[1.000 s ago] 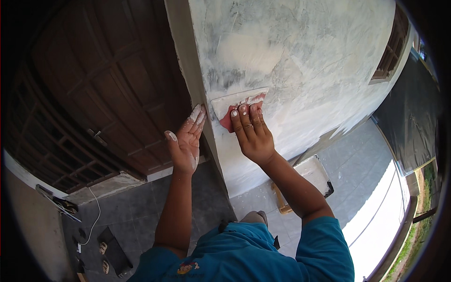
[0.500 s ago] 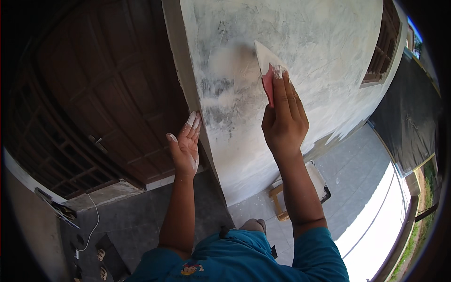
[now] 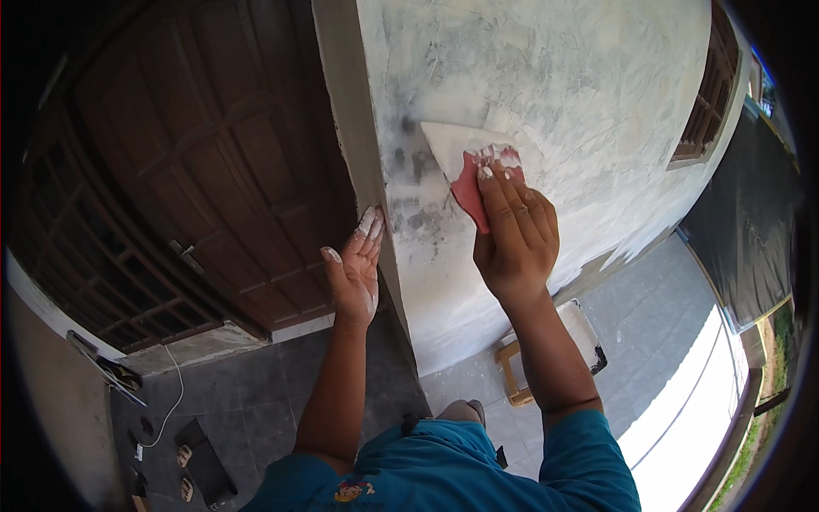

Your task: Applying putty or filler to an exterior wall using a plastic scraper.

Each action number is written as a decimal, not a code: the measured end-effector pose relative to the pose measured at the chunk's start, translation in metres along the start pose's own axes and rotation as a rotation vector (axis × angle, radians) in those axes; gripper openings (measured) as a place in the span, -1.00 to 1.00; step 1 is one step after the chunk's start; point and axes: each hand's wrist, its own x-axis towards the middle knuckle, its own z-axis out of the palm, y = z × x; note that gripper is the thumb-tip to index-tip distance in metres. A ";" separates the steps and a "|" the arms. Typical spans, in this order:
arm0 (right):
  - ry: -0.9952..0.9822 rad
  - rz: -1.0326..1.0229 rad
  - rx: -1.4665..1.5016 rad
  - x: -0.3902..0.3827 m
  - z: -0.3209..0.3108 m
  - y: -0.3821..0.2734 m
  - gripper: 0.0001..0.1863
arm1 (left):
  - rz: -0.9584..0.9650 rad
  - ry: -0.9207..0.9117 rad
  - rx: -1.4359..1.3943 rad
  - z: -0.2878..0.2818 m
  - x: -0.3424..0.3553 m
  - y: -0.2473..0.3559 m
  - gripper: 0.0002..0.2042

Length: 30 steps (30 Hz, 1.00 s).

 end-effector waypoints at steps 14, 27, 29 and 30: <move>-0.256 -0.103 0.153 -0.083 -0.014 -0.023 -0.68 | -0.029 -0.023 -0.022 -0.008 -0.001 0.000 0.03; -0.178 0.114 0.184 -0.113 0.009 -0.035 -0.65 | 0.015 -0.054 0.032 -0.014 -0.003 0.000 0.02; -0.229 0.135 0.255 -0.117 -0.004 -0.040 -0.65 | 0.008 -0.047 0.037 -0.013 -0.003 -0.001 0.02; -0.231 0.131 0.222 -0.108 -0.006 -0.034 -0.64 | 0.015 -0.042 0.033 -0.012 -0.002 -0.001 0.02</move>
